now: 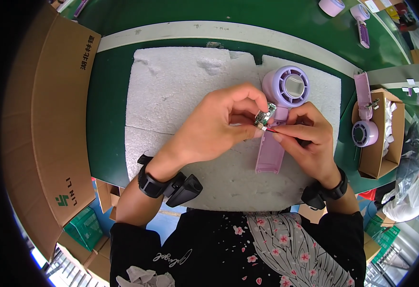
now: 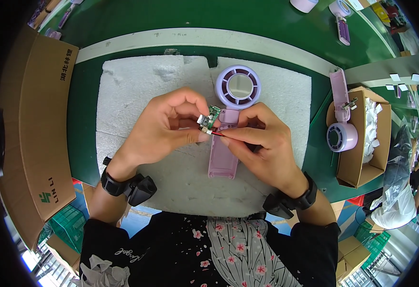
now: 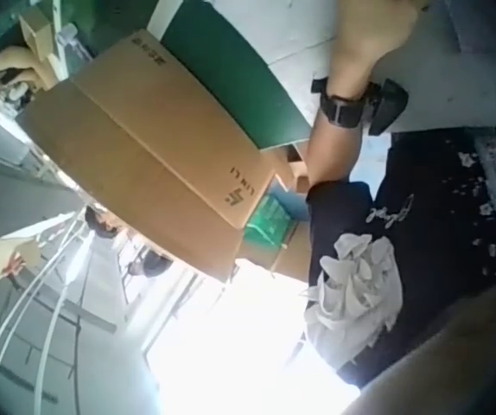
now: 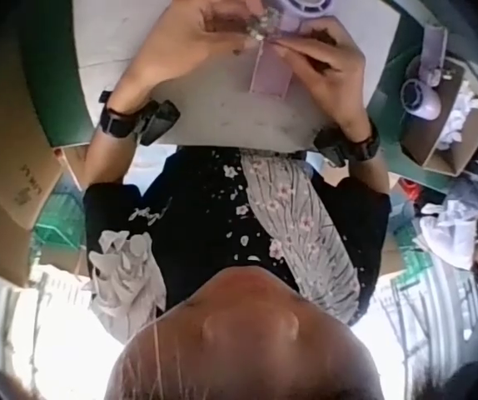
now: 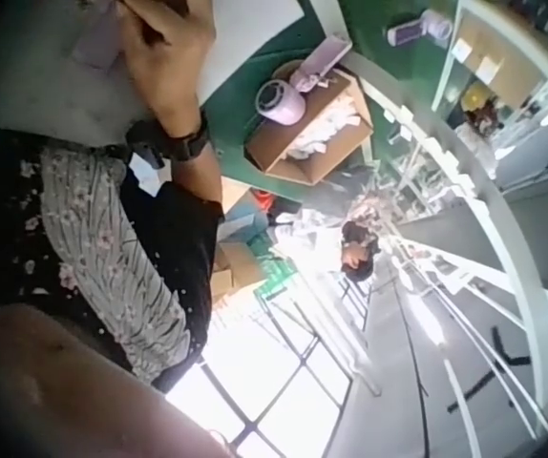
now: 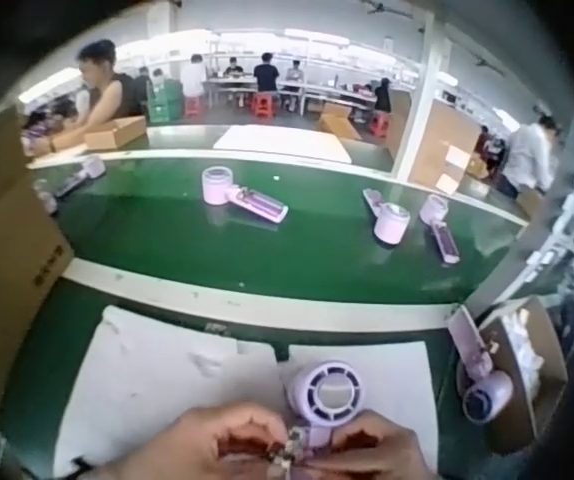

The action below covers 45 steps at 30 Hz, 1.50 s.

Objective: The person connects a battery pack to a circuit board inside a handheld fan, presses it into the handle, and tests the light. They then disconnect the battery and repeat the assembly and testing process with another fan.

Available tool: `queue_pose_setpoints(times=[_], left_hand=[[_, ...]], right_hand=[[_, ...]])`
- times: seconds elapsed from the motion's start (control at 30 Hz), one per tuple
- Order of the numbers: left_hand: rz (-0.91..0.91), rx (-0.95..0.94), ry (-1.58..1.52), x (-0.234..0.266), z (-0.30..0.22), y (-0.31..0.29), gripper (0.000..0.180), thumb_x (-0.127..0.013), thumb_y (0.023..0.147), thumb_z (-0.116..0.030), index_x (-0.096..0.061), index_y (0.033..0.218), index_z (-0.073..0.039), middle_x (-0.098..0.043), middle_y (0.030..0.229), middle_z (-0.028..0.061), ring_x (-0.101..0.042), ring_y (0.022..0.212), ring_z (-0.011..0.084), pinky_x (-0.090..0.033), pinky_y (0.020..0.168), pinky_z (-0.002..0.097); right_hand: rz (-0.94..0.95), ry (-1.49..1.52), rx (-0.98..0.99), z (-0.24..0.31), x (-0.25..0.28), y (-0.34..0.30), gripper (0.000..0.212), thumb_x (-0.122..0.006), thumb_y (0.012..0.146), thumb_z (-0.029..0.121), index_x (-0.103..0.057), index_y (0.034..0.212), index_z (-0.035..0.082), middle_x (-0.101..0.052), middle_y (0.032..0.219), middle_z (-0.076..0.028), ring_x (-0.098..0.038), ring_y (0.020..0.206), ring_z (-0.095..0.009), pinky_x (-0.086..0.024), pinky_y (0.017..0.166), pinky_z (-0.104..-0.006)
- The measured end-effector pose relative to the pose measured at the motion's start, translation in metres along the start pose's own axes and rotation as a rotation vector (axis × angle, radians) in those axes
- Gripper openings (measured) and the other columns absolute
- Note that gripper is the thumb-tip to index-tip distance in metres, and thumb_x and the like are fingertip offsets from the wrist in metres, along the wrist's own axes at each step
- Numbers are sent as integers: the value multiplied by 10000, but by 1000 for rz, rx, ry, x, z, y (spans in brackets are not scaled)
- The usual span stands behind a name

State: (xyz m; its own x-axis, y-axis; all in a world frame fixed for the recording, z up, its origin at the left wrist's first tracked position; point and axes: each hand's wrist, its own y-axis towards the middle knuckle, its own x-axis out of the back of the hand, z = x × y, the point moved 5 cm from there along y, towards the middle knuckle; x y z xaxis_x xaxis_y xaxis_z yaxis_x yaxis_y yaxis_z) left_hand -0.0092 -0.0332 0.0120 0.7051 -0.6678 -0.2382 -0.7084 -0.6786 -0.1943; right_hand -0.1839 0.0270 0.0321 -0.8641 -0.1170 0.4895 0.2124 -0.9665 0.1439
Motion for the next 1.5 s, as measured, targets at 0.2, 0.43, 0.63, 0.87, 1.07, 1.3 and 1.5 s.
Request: queue_pose_setpoints(times=[0.2,0.43,0.63,0.87,1.07,1.3,1.5], left_hand=[[-4,-106,8,-2,-1,-2,287,-675,817,136,-596,1049,-11,-682,1005,68,-677,992,150,-542,926,298],[-45,-144,40,-3,-1,-2,315,-721,794,143,-638,1064,5,-654,1071,58,-670,987,156,-573,882,296],[-65,-208,163,-4,-6,-1,351,-677,808,128,-668,1136,5,-695,1095,87,-683,991,165,-570,896,308],[-110,-279,393,-11,-10,-3,363,-664,799,112,-678,1144,1,-726,1034,99,-713,922,171,-579,863,301],[-147,-341,423,-12,-9,-3,377,-700,774,102,-699,1132,-17,-734,1008,104,-731,852,180,-591,803,283],[-217,-463,549,-11,-9,-4,363,-725,737,98,-726,1078,-25,-736,949,109,-733,808,183,-595,719,271],[-252,-484,649,-12,-10,-4,336,-740,725,68,-747,1043,-42,-732,922,112,-728,752,194,-584,654,267]], right_hand=[[-28,-22,-6,-2,1,0,223,-769,766,-73,-765,973,11,-535,977,-53,-574,801,-138,-475,689,-254],[-60,-45,86,-2,0,-1,236,-776,756,-78,-760,976,5,-547,983,-61,-587,805,-140,-477,670,-247],[-42,-141,132,3,-2,0,200,-785,753,-65,-749,936,7,-571,986,-74,-603,803,-145,-487,659,-253],[-216,-80,-25,1,-3,-4,352,-810,712,-41,-684,1036,13,-634,972,-101,-660,799,-199,-533,678,-278],[-185,-305,180,18,-2,3,429,-806,695,-51,-666,1096,12,-665,986,-126,-683,827,-227,-548,702,-288],[-216,-321,139,17,0,3,426,-814,688,-48,-682,1089,16,-673,985,-127,-683,835,-221,-550,708,-291],[-264,-298,119,15,2,5,402,-839,675,8,-730,1056,73,-675,921,-98,-681,741,-213,-561,618,-295]])
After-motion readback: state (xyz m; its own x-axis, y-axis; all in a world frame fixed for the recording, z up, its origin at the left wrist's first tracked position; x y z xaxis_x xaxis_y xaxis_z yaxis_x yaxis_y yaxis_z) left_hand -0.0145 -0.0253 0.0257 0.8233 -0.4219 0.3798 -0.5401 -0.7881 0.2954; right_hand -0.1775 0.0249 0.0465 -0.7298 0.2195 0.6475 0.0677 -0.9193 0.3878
